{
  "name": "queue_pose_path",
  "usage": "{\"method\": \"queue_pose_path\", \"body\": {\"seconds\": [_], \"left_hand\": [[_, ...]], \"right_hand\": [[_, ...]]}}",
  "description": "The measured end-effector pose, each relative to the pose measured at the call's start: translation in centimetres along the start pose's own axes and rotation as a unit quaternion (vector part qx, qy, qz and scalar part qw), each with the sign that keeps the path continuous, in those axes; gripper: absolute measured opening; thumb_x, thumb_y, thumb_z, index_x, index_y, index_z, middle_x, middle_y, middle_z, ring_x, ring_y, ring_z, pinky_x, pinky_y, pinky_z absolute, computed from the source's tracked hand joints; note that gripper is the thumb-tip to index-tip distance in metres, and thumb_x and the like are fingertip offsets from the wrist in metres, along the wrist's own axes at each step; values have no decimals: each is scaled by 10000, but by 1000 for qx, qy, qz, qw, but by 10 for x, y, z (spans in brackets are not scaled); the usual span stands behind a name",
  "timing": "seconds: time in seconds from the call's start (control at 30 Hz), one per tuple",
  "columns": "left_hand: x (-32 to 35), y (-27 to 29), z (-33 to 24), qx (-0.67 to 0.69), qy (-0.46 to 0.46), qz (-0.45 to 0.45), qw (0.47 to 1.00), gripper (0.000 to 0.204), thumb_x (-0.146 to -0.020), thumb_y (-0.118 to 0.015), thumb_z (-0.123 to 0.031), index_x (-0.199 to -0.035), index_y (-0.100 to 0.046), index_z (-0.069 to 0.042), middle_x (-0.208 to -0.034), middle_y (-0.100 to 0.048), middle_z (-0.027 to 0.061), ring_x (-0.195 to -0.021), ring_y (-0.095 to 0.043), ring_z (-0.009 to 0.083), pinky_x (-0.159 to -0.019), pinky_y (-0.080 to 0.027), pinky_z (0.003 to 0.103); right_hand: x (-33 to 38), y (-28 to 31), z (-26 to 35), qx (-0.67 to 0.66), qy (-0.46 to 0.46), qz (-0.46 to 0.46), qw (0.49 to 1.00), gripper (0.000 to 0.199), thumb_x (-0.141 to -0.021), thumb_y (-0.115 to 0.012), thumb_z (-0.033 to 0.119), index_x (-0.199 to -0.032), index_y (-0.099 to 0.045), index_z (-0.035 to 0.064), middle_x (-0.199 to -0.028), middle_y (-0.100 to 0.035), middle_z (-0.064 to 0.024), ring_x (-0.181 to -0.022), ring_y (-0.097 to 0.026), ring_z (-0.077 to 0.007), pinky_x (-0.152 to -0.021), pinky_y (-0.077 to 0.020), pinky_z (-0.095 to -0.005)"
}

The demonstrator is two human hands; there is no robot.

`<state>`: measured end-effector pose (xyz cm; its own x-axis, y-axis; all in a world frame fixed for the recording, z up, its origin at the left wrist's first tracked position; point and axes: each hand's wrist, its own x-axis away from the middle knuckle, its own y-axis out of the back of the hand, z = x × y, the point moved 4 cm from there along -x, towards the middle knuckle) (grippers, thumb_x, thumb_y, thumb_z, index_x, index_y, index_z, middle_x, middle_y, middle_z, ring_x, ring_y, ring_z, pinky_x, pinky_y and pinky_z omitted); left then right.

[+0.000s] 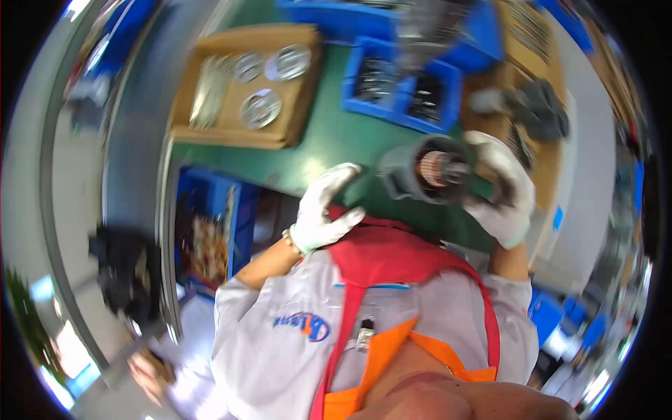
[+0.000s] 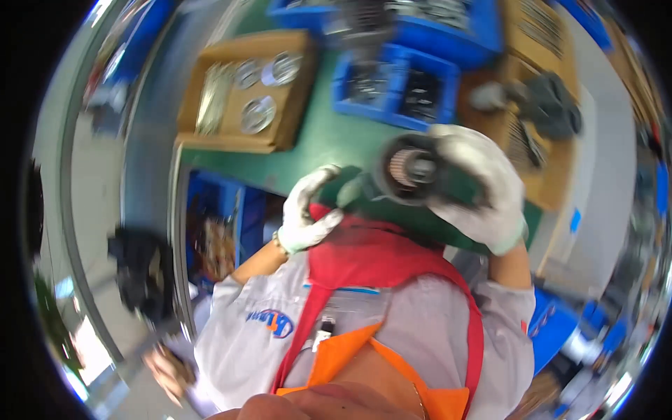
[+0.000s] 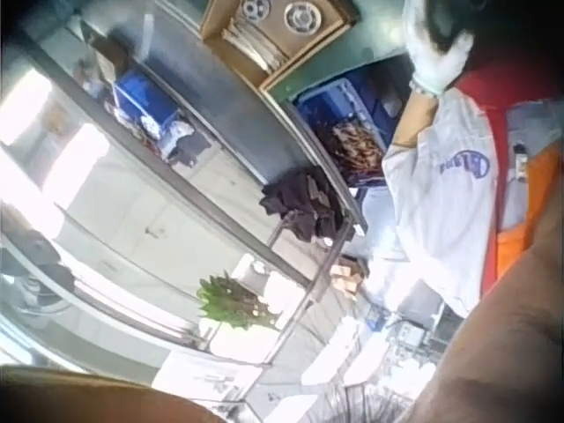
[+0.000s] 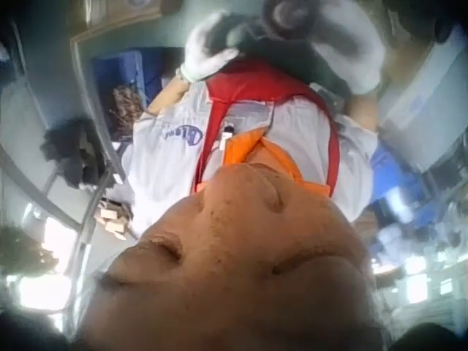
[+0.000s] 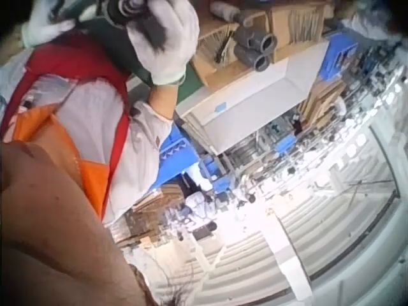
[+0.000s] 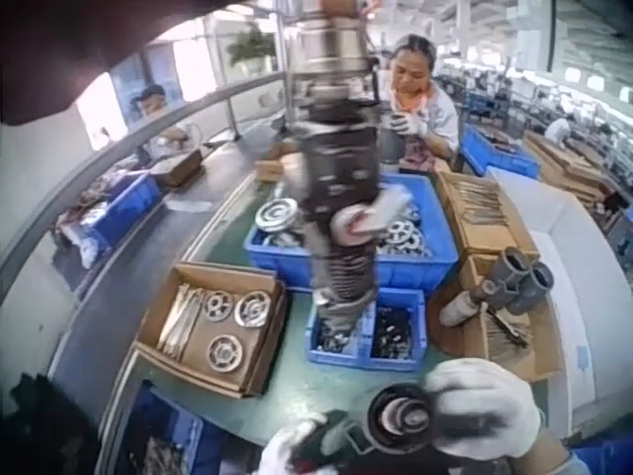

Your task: The person assembles motor components by inserting a rotor into a motor housing, then securing an end plate with screws using an electric screwdriver.

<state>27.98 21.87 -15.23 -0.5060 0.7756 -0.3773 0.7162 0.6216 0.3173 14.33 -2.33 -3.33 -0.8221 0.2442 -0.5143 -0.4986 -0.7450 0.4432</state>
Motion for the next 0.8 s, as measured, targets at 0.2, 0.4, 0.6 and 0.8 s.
{"method": "queue_pose_path", "body": {"seconds": [0.2,0.4,0.6,0.8], "left_hand": [[95,54,24,-149,178,-81,969,357,-857,-687,-244,-1158,-661,-54,-1116,-673,145,-1030,-634,324,-913,-494,413],[199,185,96,-130,379,-475,783,233,-914,-616,-98,-1111,-675,11,-1054,-708,119,-944,-663,184,-856,-510,302],[263,255,186,-341,613,-207,682,415,-871,-566,-434,-1108,-721,-130,-1065,-703,174,-1040,-656,322,-915,-495,396],[183,220,254,-304,694,-50,650,595,-882,-517,-561,-1226,-657,-96,-1250,-639,153,-1195,-586,317,-995,-455,419]], "right_hand": [[16,-4,-6,-6,-118,-14,993,451,-914,-682,262,-1226,-602,-54,-1203,-626,-243,-1166,-586,-354,-1030,-431,-457],[15,2,-14,-29,-141,-5,990,497,-973,-595,255,-1321,-520,-91,-1278,-583,-245,-1197,-569,-332,-1053,-420,-424],[6,1,-12,-1,-185,74,980,593,-942,-644,305,-1362,-479,-79,-1328,-554,-233,-1228,-549,-325,-1067,-406,-415],[8,-1,8,1,-103,-36,994,709,-956,-596,415,-1446,-373,-47,-1429,-453,-250,-1245,-531,-369,-1065,-401,-464]]}}
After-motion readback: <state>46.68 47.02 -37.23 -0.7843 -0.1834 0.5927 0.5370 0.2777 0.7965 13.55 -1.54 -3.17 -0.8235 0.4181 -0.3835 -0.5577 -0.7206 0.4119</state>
